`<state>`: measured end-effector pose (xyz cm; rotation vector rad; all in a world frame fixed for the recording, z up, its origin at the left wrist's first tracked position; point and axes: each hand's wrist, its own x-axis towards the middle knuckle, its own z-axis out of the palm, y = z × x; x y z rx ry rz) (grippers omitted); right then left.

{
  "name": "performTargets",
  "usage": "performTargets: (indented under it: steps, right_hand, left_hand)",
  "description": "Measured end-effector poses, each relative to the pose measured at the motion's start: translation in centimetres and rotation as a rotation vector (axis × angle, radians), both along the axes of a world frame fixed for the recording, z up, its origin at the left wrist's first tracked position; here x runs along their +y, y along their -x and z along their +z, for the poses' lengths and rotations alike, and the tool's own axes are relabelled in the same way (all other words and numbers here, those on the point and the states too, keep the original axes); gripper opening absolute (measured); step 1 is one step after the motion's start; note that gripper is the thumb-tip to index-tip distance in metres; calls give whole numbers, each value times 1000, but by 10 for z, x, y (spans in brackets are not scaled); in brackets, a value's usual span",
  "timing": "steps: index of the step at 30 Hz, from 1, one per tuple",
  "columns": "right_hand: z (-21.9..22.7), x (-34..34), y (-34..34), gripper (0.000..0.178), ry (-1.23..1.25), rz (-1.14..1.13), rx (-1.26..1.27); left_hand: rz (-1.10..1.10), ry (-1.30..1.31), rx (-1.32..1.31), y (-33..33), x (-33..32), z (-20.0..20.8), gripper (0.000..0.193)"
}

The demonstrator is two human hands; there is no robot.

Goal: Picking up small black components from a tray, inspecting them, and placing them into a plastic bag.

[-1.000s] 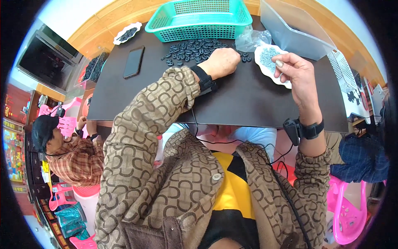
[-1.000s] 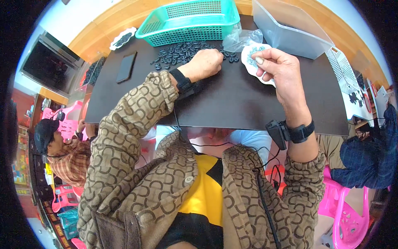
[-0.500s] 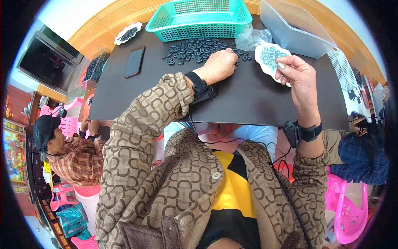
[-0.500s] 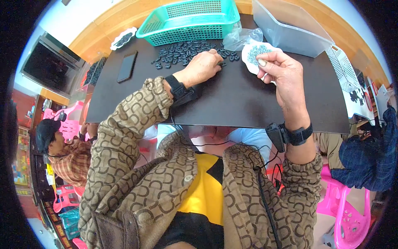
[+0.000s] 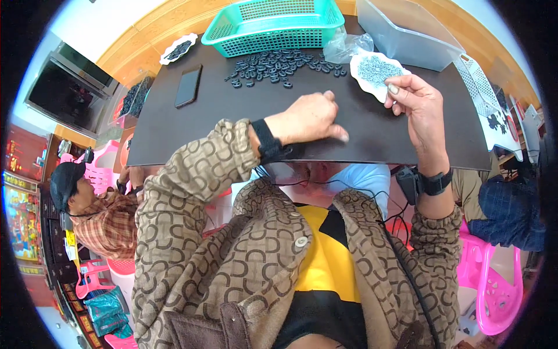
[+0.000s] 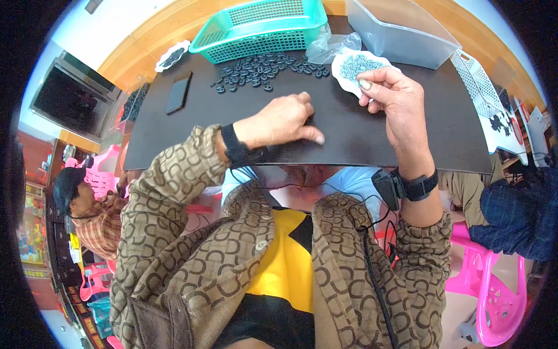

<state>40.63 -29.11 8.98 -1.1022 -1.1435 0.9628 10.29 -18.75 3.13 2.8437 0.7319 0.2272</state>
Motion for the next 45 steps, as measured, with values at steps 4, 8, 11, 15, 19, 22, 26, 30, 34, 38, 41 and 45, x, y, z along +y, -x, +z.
performTargets:
  steps: [4,8,11,15,19,22,26,30,34,38,41,45]
  right_hand:
    - [-7,-13,24,16,28,41,-16]
    - [-28,-18,58,15,58,60,31]
    - [-38,-18,75,14,61,78,23]
    - [-42,-14,87,14,67,78,6]
    - [-44,-7,99,14,81,77,-2]
    - [-40,0,104,15,83,77,-3]
    - [-39,13,107,17,94,101,21]
    - [-37,63,118,18,93,138,61]
    - [-28,109,121,22,129,161,201]
    - [-7,162,152,22,109,175,342]
    - [10,218,182,26,74,139,300]
    - [9,288,200,31,-38,108,117]
  left_hand:
    - [-34,-74,11,29,-65,7,79]
    - [23,-75,-74,55,-100,-6,66]
    - [4,-171,-156,65,-116,-17,44]
    - [-84,-385,-170,70,-127,-25,26]
    - [-193,-483,-175,84,-127,-18,22]
    - [-250,-411,-209,91,-123,-17,25]
    - [-240,-308,-256,93,-117,-17,24]
    - [-48,120,-477,96,-65,-18,19]
    - [251,1371,-947,96,18,43,11]
    - [212,1510,-1273,98,95,68,8]
    - [244,1535,-1430,101,153,49,7]
    - [357,1313,-1471,108,213,26,15]
